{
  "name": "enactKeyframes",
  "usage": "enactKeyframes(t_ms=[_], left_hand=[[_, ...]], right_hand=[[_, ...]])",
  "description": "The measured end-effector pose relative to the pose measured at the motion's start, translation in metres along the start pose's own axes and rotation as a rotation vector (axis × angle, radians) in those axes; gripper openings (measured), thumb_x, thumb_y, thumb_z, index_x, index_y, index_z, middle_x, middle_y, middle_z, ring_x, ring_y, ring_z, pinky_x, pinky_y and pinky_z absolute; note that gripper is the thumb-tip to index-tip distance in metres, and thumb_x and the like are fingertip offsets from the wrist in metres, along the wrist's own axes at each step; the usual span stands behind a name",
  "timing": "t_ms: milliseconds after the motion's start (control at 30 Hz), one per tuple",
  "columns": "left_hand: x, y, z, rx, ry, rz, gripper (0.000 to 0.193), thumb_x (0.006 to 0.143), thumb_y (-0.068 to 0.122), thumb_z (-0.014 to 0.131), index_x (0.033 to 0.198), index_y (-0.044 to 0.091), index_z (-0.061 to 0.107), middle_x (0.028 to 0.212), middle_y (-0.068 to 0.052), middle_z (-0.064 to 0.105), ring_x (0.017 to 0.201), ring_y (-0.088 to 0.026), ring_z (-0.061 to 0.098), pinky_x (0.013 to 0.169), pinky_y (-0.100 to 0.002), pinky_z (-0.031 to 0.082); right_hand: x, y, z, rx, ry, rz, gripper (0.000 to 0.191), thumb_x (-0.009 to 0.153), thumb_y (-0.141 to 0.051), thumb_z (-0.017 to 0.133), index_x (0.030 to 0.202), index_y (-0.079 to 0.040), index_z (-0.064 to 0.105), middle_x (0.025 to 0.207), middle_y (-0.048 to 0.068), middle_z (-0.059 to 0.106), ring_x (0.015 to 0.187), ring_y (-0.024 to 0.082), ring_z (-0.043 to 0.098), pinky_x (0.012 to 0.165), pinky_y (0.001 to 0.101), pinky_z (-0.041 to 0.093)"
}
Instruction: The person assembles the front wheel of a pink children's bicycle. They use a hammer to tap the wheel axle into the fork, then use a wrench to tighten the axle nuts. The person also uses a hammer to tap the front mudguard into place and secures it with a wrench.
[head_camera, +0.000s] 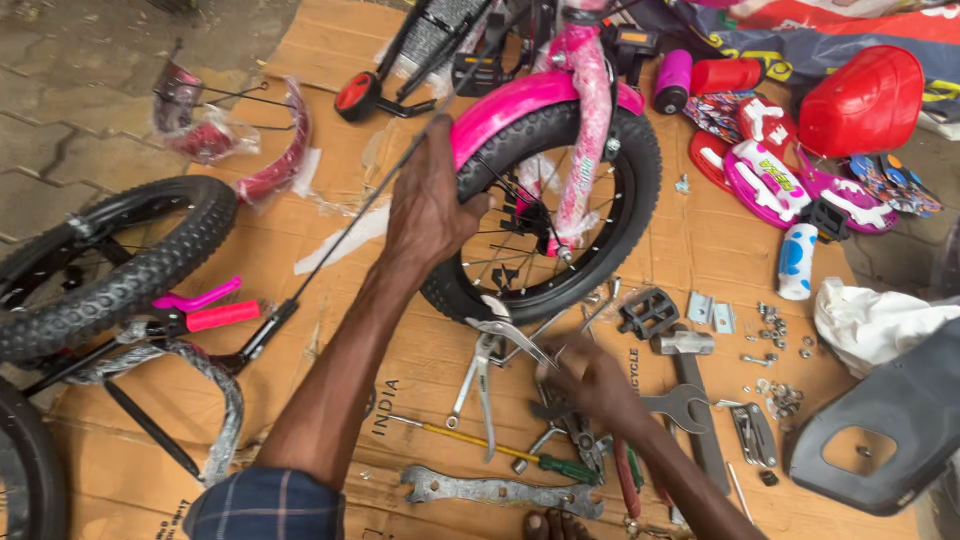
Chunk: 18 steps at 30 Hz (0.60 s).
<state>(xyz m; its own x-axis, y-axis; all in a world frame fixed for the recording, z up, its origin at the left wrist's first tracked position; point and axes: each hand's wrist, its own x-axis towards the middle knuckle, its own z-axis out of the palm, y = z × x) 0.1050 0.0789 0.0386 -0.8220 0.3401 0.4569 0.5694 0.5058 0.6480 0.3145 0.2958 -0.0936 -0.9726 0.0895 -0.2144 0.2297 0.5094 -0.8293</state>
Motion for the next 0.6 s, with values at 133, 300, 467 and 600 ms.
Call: enactKeyframes(t_ms=[133, 300, 467, 600], left_hand=[[0.005, 0.011, 0.004, 0.000, -0.041, -0.084, 0.093, 0.068, 0.011, 0.090, 0.141, -0.002, 0.035, 0.120, -0.031, 0.060, 0.113, -0.047, 0.062, 0.094, -0.054, 0.049], [0.003, 0.001, 0.005, -0.018, -0.081, -0.028, 0.097, 0.071, 0.017, 0.093, 0.145, 0.001, 0.033, 0.134, -0.030, 0.056, 0.125, -0.048, 0.056, 0.102, -0.053, 0.046], [-0.003, -0.039, 0.011, 0.030, -0.067, -0.053, 0.108, 0.073, 0.030, 0.092, 0.154, 0.005, 0.025, 0.150, -0.030, 0.044, 0.135, -0.048, 0.046, 0.107, -0.054, 0.039], [-0.014, -0.072, 0.036, 0.196, -0.007, -0.142, 0.083, 0.093, 0.028, 0.078, 0.157, 0.005, 0.030, 0.150, -0.030, 0.046, 0.134, -0.048, 0.049, 0.108, -0.055, 0.042]], right_hand=[[0.079, 0.001, -0.070, 0.130, 0.900, -0.185, 0.032, 0.113, -0.030, 0.061, 0.132, -0.005, 0.064, 0.113, 0.013, 0.064, 0.101, 0.021, 0.058, 0.079, 0.0377, 0.046], [0.154, -0.013, -0.148, 0.599, 0.524, -0.054, 0.062, 0.100, -0.056, 0.054, 0.141, -0.010, 0.053, 0.136, 0.003, 0.057, 0.128, 0.016, 0.049, 0.103, 0.0307, 0.037], [0.122, -0.018, -0.127, 0.526, 0.523, -0.134, 0.058, 0.091, -0.042, 0.076, 0.128, -0.003, 0.054, 0.118, 0.010, 0.059, 0.109, 0.020, 0.054, 0.095, 0.0368, 0.046], [0.054, -0.048, -0.112, 0.157, 0.635, -0.173, 0.056, 0.090, -0.029, 0.083, 0.126, -0.002, 0.050, 0.118, 0.012, 0.058, 0.114, 0.020, 0.055, 0.097, 0.0341, 0.045]])
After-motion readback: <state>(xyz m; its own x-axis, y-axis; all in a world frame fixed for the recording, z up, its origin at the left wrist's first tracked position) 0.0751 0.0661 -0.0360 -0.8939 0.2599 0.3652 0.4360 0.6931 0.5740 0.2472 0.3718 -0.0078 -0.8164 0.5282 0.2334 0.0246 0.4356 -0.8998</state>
